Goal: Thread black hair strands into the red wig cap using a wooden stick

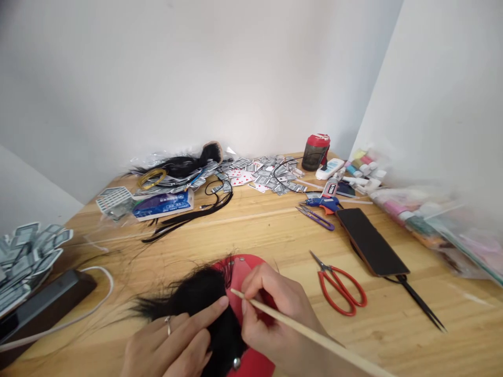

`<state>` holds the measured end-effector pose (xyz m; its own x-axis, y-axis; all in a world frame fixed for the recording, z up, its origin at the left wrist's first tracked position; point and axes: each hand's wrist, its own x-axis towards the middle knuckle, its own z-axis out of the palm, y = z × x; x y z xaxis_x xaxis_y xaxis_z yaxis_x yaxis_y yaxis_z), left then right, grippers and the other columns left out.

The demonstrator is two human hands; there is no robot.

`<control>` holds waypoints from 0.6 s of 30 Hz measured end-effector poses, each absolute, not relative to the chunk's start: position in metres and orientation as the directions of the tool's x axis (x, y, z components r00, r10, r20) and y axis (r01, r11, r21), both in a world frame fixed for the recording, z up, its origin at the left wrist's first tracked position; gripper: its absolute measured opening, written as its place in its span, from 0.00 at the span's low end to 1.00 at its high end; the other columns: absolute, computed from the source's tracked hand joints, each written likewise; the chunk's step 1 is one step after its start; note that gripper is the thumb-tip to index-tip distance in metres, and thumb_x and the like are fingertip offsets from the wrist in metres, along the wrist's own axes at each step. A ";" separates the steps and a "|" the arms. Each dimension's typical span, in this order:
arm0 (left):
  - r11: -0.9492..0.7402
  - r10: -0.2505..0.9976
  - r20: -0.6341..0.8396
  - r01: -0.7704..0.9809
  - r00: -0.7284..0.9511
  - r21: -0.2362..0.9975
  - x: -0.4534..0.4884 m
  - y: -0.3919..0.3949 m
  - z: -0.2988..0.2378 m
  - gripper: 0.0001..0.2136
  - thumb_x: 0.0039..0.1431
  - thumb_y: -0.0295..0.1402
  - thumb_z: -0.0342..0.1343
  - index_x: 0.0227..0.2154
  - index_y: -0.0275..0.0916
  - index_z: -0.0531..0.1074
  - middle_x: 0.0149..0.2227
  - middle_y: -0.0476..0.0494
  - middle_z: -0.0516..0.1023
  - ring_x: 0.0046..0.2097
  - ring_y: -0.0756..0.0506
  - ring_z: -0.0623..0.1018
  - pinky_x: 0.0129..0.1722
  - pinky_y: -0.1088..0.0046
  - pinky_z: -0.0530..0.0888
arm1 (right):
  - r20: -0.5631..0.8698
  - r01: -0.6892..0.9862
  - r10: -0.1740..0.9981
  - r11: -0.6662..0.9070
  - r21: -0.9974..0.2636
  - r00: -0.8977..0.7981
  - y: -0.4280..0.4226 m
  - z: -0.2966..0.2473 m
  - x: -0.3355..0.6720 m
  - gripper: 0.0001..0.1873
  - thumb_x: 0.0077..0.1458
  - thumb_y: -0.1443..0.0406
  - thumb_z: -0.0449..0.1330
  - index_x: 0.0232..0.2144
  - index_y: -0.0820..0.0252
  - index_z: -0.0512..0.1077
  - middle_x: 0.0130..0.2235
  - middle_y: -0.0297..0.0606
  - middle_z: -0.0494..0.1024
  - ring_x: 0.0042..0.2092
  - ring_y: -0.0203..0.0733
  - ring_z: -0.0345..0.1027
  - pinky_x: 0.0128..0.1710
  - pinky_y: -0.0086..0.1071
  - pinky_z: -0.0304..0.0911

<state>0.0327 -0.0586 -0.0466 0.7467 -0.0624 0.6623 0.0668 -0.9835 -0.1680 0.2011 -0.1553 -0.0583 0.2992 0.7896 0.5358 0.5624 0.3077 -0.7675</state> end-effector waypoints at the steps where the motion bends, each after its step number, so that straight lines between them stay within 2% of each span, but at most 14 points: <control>1: -0.982 -0.066 0.661 0.067 0.748 -0.174 0.033 -0.059 -0.046 0.17 0.68 0.23 0.42 0.26 0.39 0.70 0.34 0.42 0.86 0.15 0.53 0.72 0.13 0.76 0.67 | 0.554 0.576 0.779 0.319 -0.753 0.293 -0.154 -0.057 0.201 0.11 0.52 0.76 0.54 0.29 0.54 0.64 0.26 0.29 0.72 0.24 0.33 0.68 0.23 0.23 0.64; 6: -0.982 -0.061 0.670 0.077 0.740 -0.175 0.033 -0.058 -0.048 0.15 0.66 0.22 0.43 0.26 0.40 0.69 0.34 0.43 0.86 0.15 0.53 0.72 0.13 0.76 0.66 | 0.610 0.639 0.758 0.354 -0.683 0.232 -0.153 -0.052 0.201 0.13 0.51 0.77 0.52 0.29 0.53 0.63 0.25 0.30 0.73 0.24 0.33 0.68 0.22 0.23 0.63; 9: -0.980 -0.072 0.679 0.074 0.730 -0.183 0.033 -0.057 -0.053 0.17 0.67 0.22 0.40 0.26 0.40 0.70 0.34 0.44 0.86 0.15 0.53 0.72 0.13 0.76 0.66 | 0.638 0.679 0.745 0.367 -0.636 0.195 -0.153 -0.051 0.202 0.13 0.50 0.78 0.52 0.28 0.53 0.62 0.25 0.30 0.73 0.23 0.34 0.68 0.22 0.24 0.63; 14: -0.973 -0.095 0.701 0.081 0.707 -0.215 0.033 -0.056 -0.057 0.19 0.68 0.23 0.40 0.24 0.40 0.69 0.35 0.47 0.86 0.16 0.53 0.73 0.13 0.75 0.65 | 0.638 0.692 0.755 0.379 -0.615 0.153 -0.151 -0.051 0.203 0.14 0.51 0.78 0.52 0.28 0.53 0.61 0.24 0.31 0.72 0.23 0.34 0.67 0.21 0.24 0.62; 18: -0.978 -0.062 0.667 0.089 0.742 -0.190 0.033 -0.057 -0.050 0.17 0.68 0.23 0.42 0.25 0.40 0.69 0.34 0.44 0.86 0.16 0.53 0.73 0.14 0.77 0.67 | 0.647 0.686 0.750 0.397 -0.609 0.140 -0.151 -0.054 0.203 0.14 0.52 0.79 0.53 0.28 0.53 0.61 0.25 0.31 0.72 0.24 0.34 0.67 0.21 0.23 0.61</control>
